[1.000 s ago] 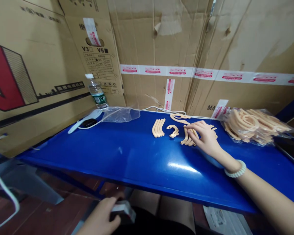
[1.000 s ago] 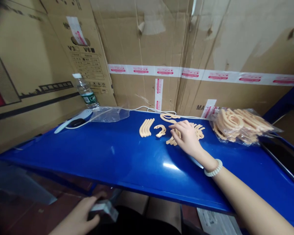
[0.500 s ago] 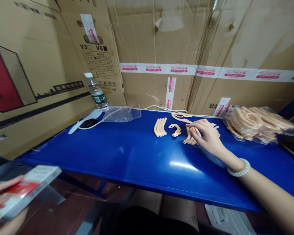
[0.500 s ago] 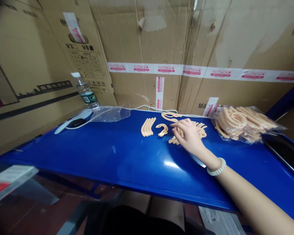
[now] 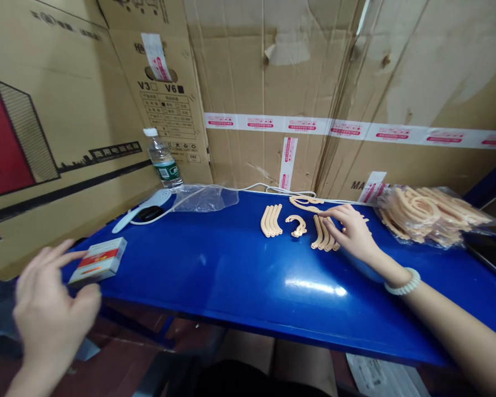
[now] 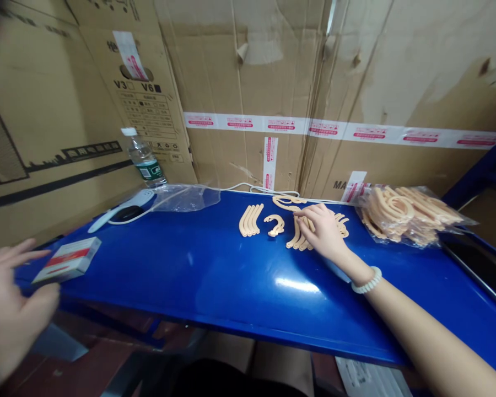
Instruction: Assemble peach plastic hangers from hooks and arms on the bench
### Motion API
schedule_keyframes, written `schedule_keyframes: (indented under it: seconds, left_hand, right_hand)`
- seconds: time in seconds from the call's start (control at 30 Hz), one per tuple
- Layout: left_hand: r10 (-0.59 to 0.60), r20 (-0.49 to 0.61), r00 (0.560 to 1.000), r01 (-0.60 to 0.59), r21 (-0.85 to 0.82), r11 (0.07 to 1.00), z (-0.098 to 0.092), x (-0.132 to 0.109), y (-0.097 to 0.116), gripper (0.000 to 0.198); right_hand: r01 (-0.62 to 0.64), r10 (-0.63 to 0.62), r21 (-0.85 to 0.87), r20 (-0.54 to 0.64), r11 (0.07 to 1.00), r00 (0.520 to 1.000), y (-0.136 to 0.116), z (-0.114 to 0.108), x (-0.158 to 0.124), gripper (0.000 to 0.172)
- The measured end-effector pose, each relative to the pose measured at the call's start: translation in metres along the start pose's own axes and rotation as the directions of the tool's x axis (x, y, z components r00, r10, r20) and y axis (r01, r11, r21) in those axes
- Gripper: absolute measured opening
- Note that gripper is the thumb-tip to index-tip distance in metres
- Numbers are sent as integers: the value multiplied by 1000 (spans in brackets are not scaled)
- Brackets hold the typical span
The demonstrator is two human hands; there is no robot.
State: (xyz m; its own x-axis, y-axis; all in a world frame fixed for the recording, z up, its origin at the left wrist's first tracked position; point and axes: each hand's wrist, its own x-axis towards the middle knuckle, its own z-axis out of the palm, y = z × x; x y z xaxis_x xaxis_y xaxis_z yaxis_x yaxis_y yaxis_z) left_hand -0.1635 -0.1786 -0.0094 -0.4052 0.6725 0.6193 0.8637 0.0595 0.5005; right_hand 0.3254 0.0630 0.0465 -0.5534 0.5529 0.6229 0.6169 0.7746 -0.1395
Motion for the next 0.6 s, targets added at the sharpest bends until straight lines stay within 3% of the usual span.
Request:
schedule_keyframes:
  seconds: [0.03,0.1,0.2,0.27,0.33,0.37,0.43,0.6]
  left_hand:
    - [72,-198,977,-74,-3,997,5,1,17,45]
    - [234,-134,963,-242,-54,969,20,7,59,31]
    - [331,65,941,-305,-255,917,48,23,123,31]
    - [428,179,886,-329,-408,852,67,36,161,36]
    - [545,299,783,-333,-539,774,88,49,191,37]
    - [591,334,734,-331,-584,741,99,54,203,36]
    - [623,383,682,-321,-609,725,121,61,221,33]
    - [648,404,646,-312,-636,706,162,60,234,27]
  right_hand:
    - [-10,11,-22,22,1000,1000,4,2,4,22]
    - [-48,54,-82,73,995,996,15,8,15,22]
    - [-101,122,-150,140,983,982,33,17,38,23]
    - [-131,169,-188,203,973,965,45,22,56,23]
    - [-164,229,-236,282,958,932,55,26,71,24]
    - [-182,263,-261,321,948,910,59,29,78,27]
    - [-218,332,-309,387,926,860,66,34,87,37]
    - [-281,452,-391,466,876,761,76,48,94,34]
